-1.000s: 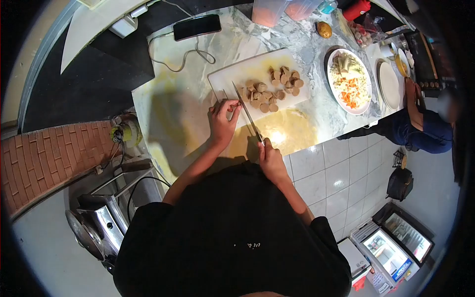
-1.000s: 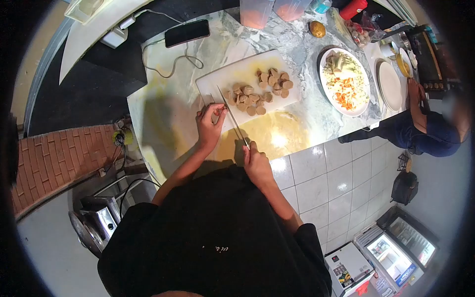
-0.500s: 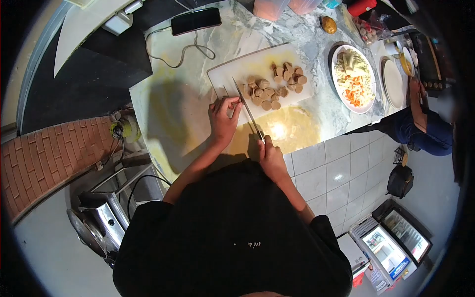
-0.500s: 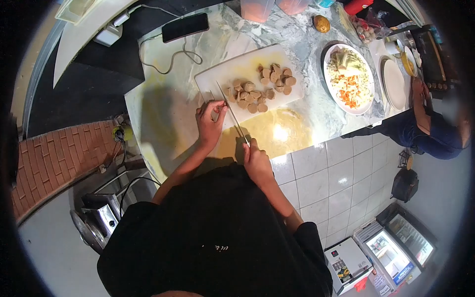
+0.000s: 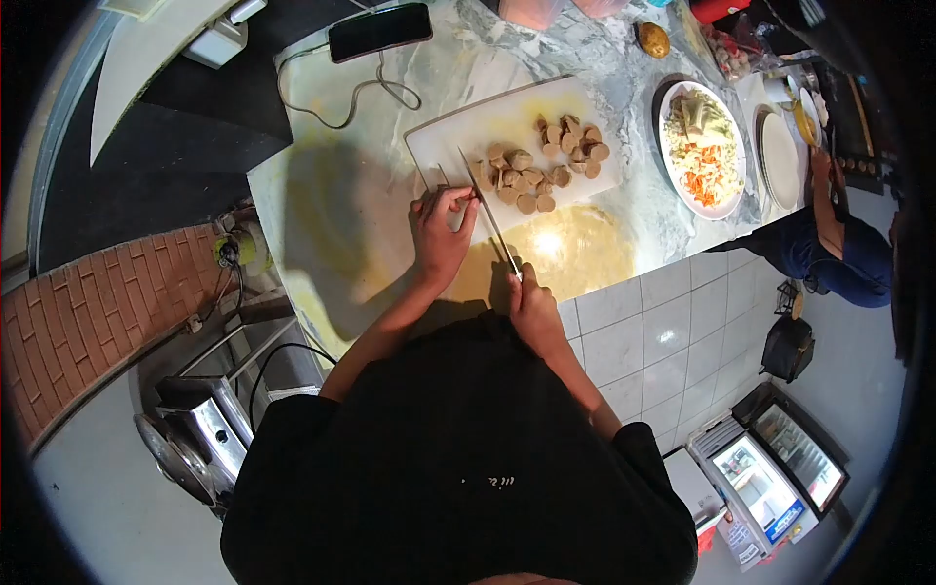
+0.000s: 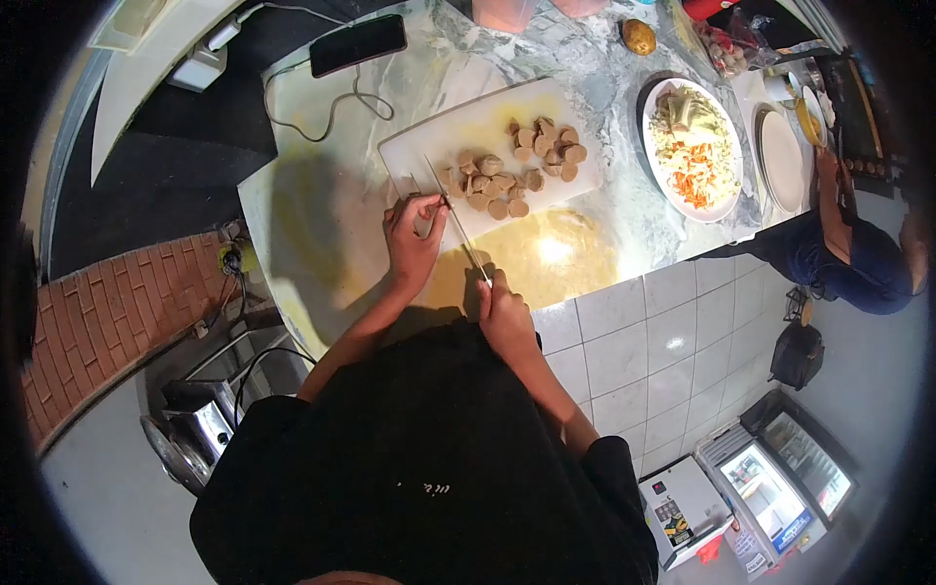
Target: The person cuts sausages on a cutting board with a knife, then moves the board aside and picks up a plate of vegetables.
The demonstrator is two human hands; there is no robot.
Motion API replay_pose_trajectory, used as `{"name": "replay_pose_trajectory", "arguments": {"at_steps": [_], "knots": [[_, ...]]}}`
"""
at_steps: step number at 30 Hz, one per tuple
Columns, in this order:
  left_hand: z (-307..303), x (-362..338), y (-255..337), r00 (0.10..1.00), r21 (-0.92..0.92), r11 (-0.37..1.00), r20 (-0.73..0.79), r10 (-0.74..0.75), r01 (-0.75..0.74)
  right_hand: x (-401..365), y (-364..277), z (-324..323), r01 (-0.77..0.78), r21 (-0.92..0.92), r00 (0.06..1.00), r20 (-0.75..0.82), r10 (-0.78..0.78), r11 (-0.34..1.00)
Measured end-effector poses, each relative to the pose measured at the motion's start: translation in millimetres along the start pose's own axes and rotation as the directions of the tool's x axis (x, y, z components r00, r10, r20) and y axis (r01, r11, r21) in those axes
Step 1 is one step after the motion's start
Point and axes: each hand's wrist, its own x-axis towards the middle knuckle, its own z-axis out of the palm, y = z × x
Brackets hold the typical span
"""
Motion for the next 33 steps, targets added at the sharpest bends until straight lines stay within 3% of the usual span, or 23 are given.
{"name": "replay_pose_trajectory", "arguments": {"at_steps": [10,16,21,25,27,33], "knots": [[-0.3,-0.6,-0.4,1.000,-0.005,1.000,0.013,-0.006,0.006,0.1,1.8,9.1,0.013,-0.071,0.999,-0.049,-0.016,0.997],[-0.6,0.9,2.0,0.999,-0.001,0.999,0.024,-0.036,0.036,3.1,-7.1,-3.5,-0.063,-0.005,0.997,0.039,0.063,0.998],[0.0,-0.2,0.6,0.999,0.022,0.999,0.023,-0.026,0.026,8.2,-4.3,-17.7,-0.005,-0.013,0.998,0.057,0.005,1.000],[1.3,-0.9,0.1,0.999,0.056,0.998,0.029,-0.035,0.033,8.5,2.8,-17.4,0.053,-0.054,0.998,0.024,-0.052,0.997],[-0.2,-2.1,-0.4,0.999,0.058,0.998,0.022,-0.036,0.035,6.0,0.9,-19.9,-0.021,-0.033,0.999,0.035,0.023,0.999],[0.3,-1.0,1.5,0.999,0.040,0.999,0.035,-0.025,0.023,-1.7,-5.8,-23.7,-0.005,0.024,1.000,0.015,0.005,1.000]]}}
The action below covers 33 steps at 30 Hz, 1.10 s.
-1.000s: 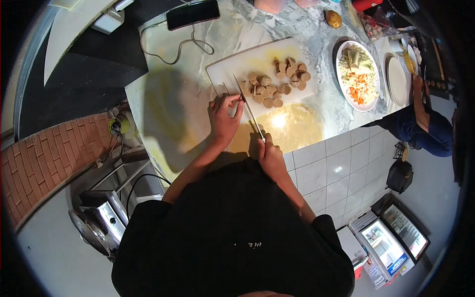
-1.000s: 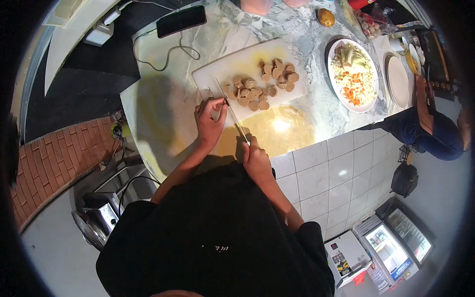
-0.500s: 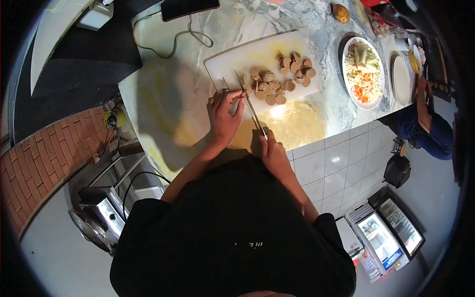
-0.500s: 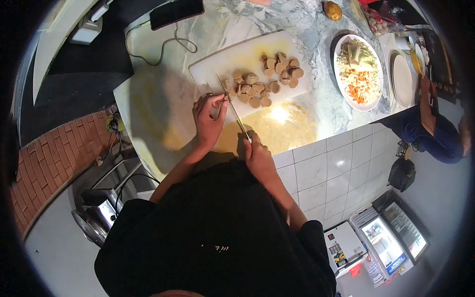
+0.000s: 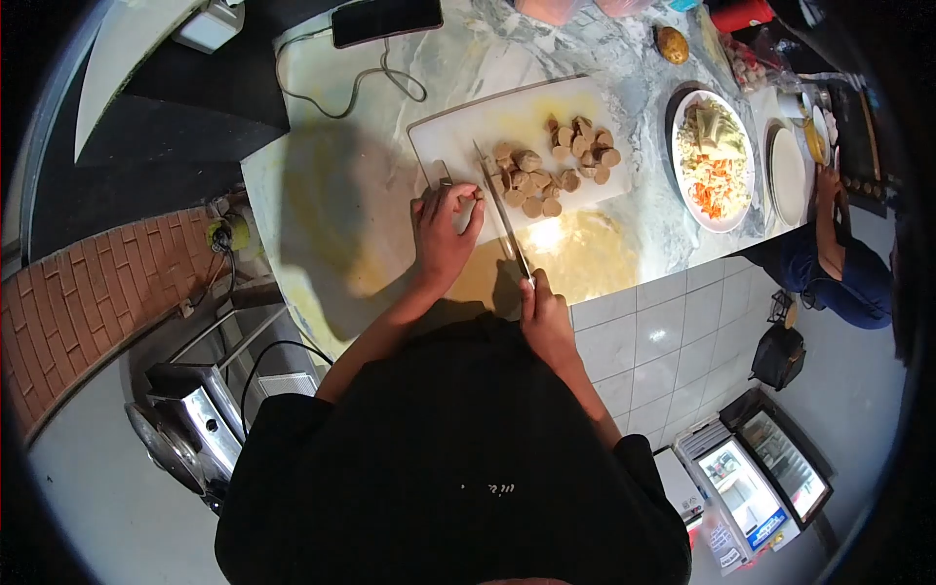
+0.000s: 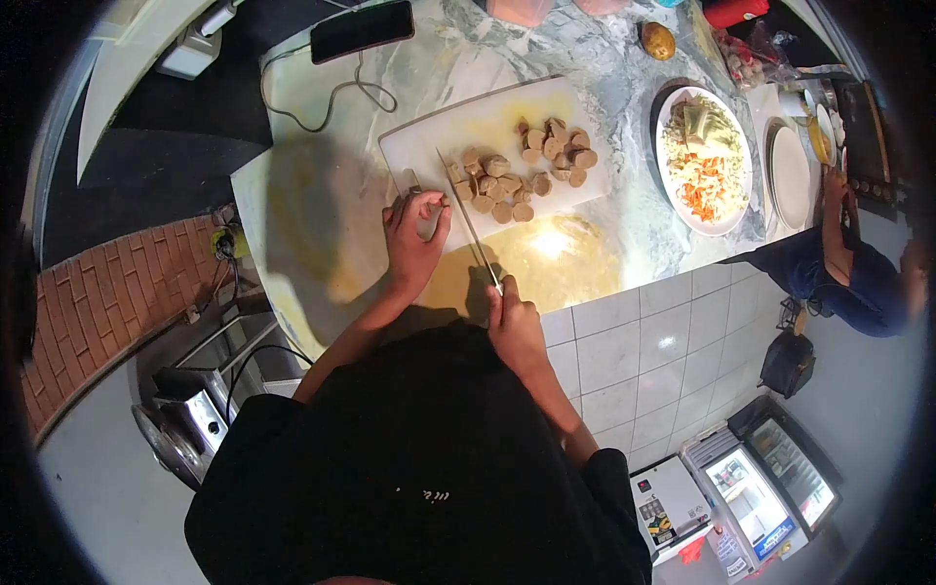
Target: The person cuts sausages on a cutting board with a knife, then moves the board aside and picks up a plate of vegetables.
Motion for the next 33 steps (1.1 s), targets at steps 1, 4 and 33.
{"name": "replay_pose_trajectory", "arguments": {"at_steps": [1,4,33], "knots": [[-0.6,0.9,0.7,1.000,0.001,1.000,0.006,0.003,-0.003,0.1,0.9,1.7,0.004,0.002,1.000,-0.003,-0.004,1.000],[0.3,0.0,-0.6,1.000,0.006,1.000,-0.001,0.013,-0.013,1.1,3.7,6.1,0.014,0.004,1.000,0.007,-0.014,1.000],[-0.8,0.4,-0.9,1.000,-0.031,0.999,-0.031,0.006,-0.007,3.4,0.0,11.3,0.013,-0.066,1.000,0.007,-0.012,0.998]]}}
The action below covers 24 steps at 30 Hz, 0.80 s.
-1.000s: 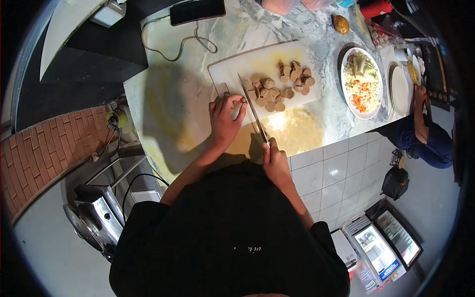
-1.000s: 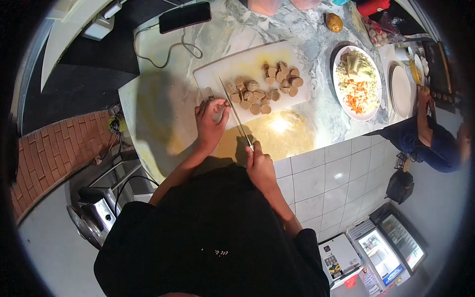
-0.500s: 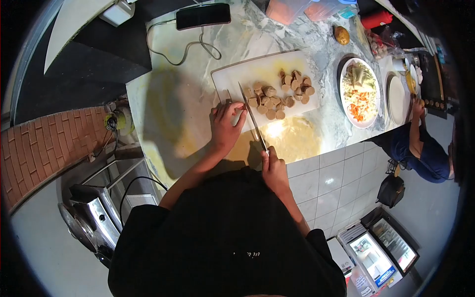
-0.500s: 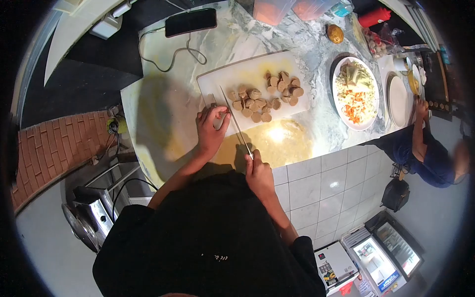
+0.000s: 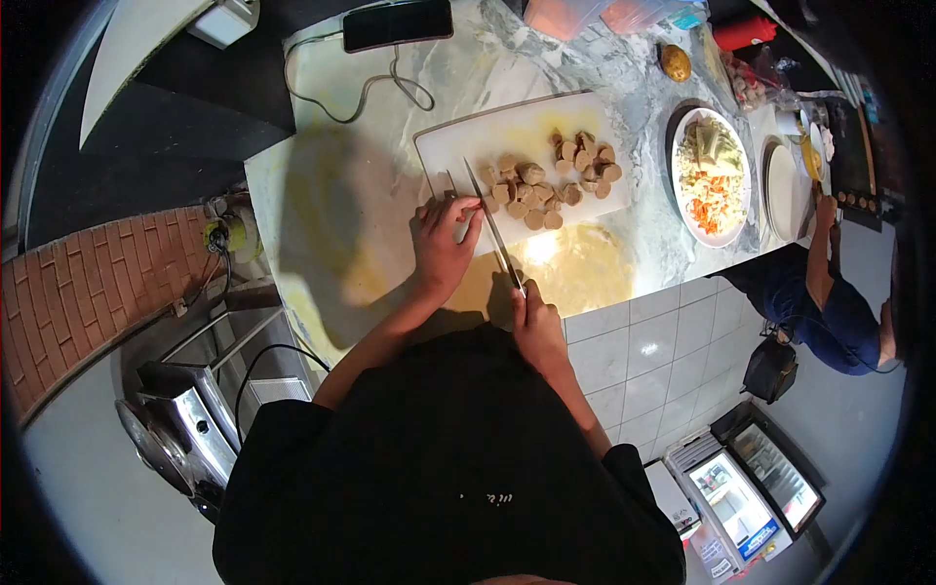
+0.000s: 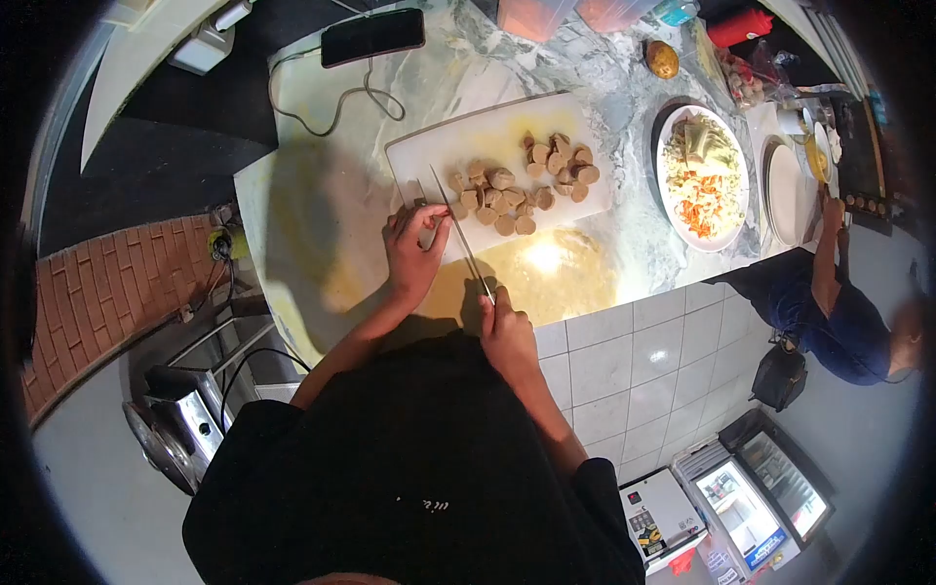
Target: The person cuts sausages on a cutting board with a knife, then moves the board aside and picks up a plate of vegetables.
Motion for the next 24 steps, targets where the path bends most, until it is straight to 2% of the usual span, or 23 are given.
{"name": "replay_pose_trajectory", "arguments": {"at_steps": [4,5,6,8,10,13,18,24], "knots": [[0.2,-3.2,-3.6,0.999,-0.004,0.999,-0.005,-0.038,0.038,-1.2,-3.3,-6.6,-0.032,0.015,0.999,-0.012,0.032,0.999],[0.2,-4.0,-5.0,0.999,-0.003,0.999,-0.003,-0.037,0.037,-1.8,-6.7,-14.2,-0.048,0.067,0.999,0.000,0.048,0.997],[0.4,-4.8,-5.8,0.998,0.012,0.998,0.023,-0.061,0.061,-3.6,-8.4,-19.9,-0.066,0.118,0.998,0.010,0.065,0.991],[1.6,-3.5,-2.4,0.995,0.025,0.996,0.051,-0.083,0.082,-8.3,-8.2,-25.1,-0.042,0.108,0.999,-0.027,0.045,0.993],[-0.2,2.1,4.5,0.997,0.157,0.985,0.045,0.061,-0.068,-11.7,-4.6,-27.9,-0.008,0.096,0.998,-0.060,0.014,0.995],[0.1,1.9,9.8,0.995,0.256,0.964,0.077,0.058,-0.076,-15.8,4.8,-31.3,-0.011,0.165,0.997,-0.078,0.024,0.986],[1.0,4.1,9.8,0.993,0.285,0.953,0.086,0.081,-0.103,-21.5,12.4,-29.0,-0.051,0.155,0.997,-0.054,0.060,0.987],[3.4,11.7,15.9,0.980,0.274,0.942,0.107,0.168,-0.191,-24.6,14.7,-22.6,-0.049,0.114,0.993,-0.098,0.060,0.992]]}}
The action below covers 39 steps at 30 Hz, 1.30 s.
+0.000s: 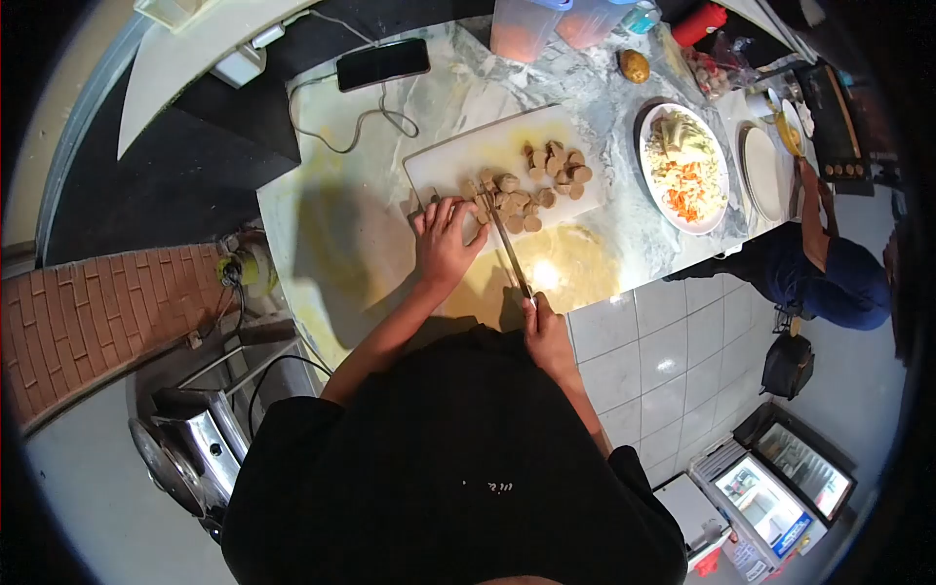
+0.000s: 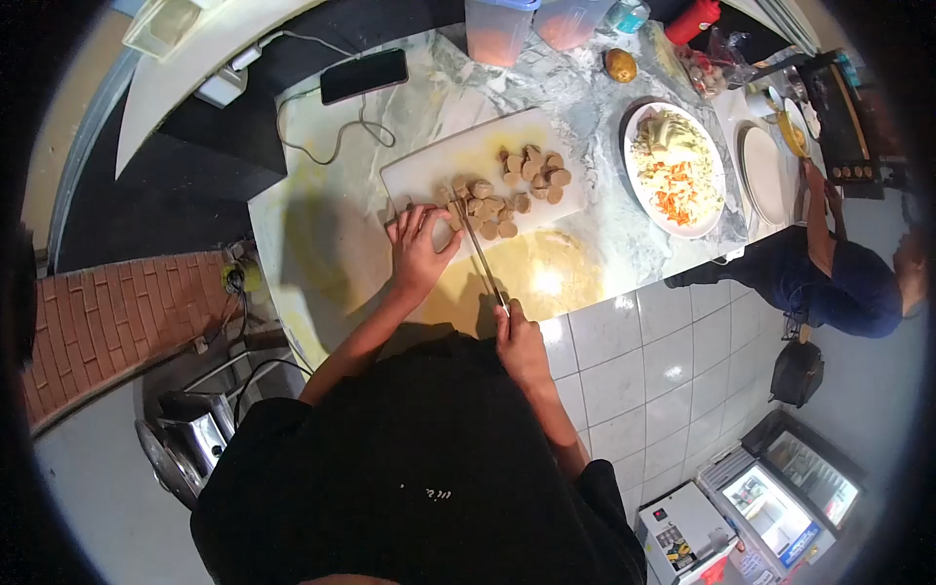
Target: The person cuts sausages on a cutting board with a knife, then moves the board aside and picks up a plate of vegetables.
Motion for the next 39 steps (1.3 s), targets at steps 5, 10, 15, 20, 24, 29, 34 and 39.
{"name": "replay_pose_trajectory", "arguments": {"at_steps": [5,10,15,20,24,29,34,39], "knots": [[-5.4,-0.2,-12.3,0.997,-0.050,0.997,0.058,0.053,-0.050,-7.1,5.5,0.4,0.030,0.010,0.999,-0.042,-0.030,0.999],[-23.0,0.2,-13.1,0.993,-0.178,0.984,0.111,0.039,-0.019,-5.4,17.6,13.9,0.100,0.022,0.995,0.003,-0.100,0.995],[-22.3,4.4,-12.7,0.995,-0.244,0.969,0.084,0.062,-0.040,0.8,14.5,20.2,0.111,0.125,0.994,0.006,-0.112,0.986],[-25.0,12.0,-11.9,0.952,-0.396,0.879,0.254,-0.173,0.265,3.4,0.4,16.9,0.007,0.166,0.997,0.080,-0.021,0.986],[-24.2,12.1,-29.5,0.981,-0.406,0.911,0.193,0.012,0.068,3.8,2.2,20.0,0.001,0.184,0.995,0.099,-0.020,0.983],[-30.1,9.5,-25.0,0.981,-0.436,0.900,0.185,0.057,0.030,2.5,2.6,20.4,-0.004,0.199,0.995,0.101,-0.017,0.980],[-26.3,1.7,-19.6,0.982,-0.494,0.861,0.185,-0.030,0.120,0.7,3.7,21.0,0.016,0.195,0.995,0.095,-0.035,0.981],[-23.5,-4.0,-14.9,0.985,-0.474,0.873,0.165,-0.041,0.116,2.2,10.9,30.7,-0.003,0.175,0.989,0.144,-0.022,0.985]]}}
